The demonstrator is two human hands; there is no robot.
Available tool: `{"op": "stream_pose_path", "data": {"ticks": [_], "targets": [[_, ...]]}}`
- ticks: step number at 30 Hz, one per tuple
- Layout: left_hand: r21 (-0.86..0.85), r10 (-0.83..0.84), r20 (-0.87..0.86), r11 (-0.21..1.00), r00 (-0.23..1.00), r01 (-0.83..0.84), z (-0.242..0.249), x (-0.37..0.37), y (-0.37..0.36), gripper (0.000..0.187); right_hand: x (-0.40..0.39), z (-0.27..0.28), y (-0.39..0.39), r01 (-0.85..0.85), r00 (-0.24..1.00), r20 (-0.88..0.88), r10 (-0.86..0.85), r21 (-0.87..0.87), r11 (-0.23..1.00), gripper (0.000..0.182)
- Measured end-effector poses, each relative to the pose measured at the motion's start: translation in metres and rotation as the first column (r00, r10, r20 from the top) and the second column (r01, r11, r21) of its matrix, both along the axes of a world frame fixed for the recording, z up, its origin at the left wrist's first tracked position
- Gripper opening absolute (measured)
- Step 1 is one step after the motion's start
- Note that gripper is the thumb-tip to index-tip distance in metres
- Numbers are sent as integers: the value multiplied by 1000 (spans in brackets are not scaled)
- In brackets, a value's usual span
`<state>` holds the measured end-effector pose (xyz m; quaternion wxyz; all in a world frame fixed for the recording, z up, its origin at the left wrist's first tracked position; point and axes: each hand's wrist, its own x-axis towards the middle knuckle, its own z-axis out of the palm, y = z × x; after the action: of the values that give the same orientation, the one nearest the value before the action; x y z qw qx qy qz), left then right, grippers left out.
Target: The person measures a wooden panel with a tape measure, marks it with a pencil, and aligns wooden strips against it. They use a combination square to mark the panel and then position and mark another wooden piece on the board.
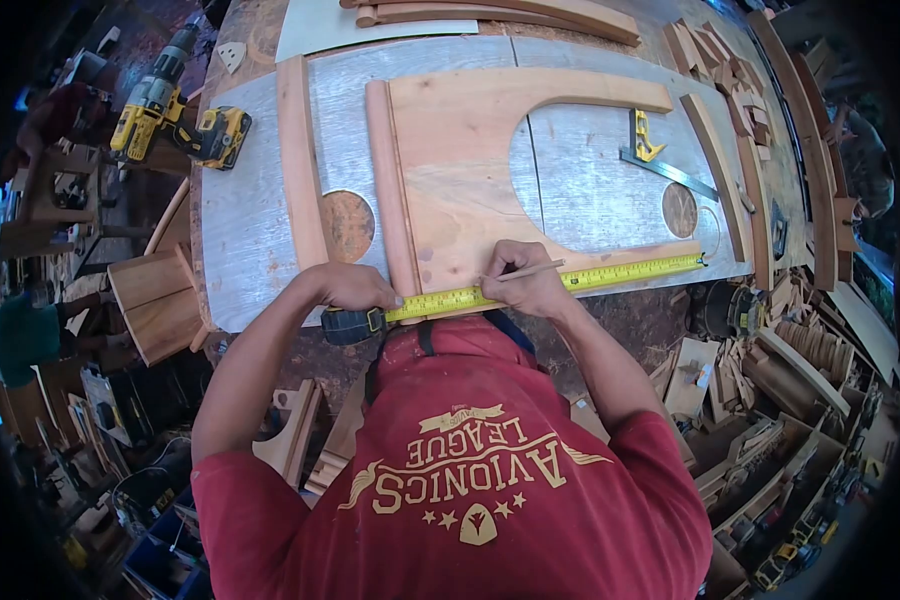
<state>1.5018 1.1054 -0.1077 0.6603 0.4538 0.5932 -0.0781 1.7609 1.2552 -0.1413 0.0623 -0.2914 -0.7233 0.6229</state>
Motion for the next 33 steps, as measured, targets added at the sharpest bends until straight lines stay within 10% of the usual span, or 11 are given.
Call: {"op": "stream_pose_path", "data": {"ticks": [33], "targets": [[-39,29,-22,999,999,-30,6,2,2,51,-2,-4,-1,36,998,-53,-33,52,998,20]]}}
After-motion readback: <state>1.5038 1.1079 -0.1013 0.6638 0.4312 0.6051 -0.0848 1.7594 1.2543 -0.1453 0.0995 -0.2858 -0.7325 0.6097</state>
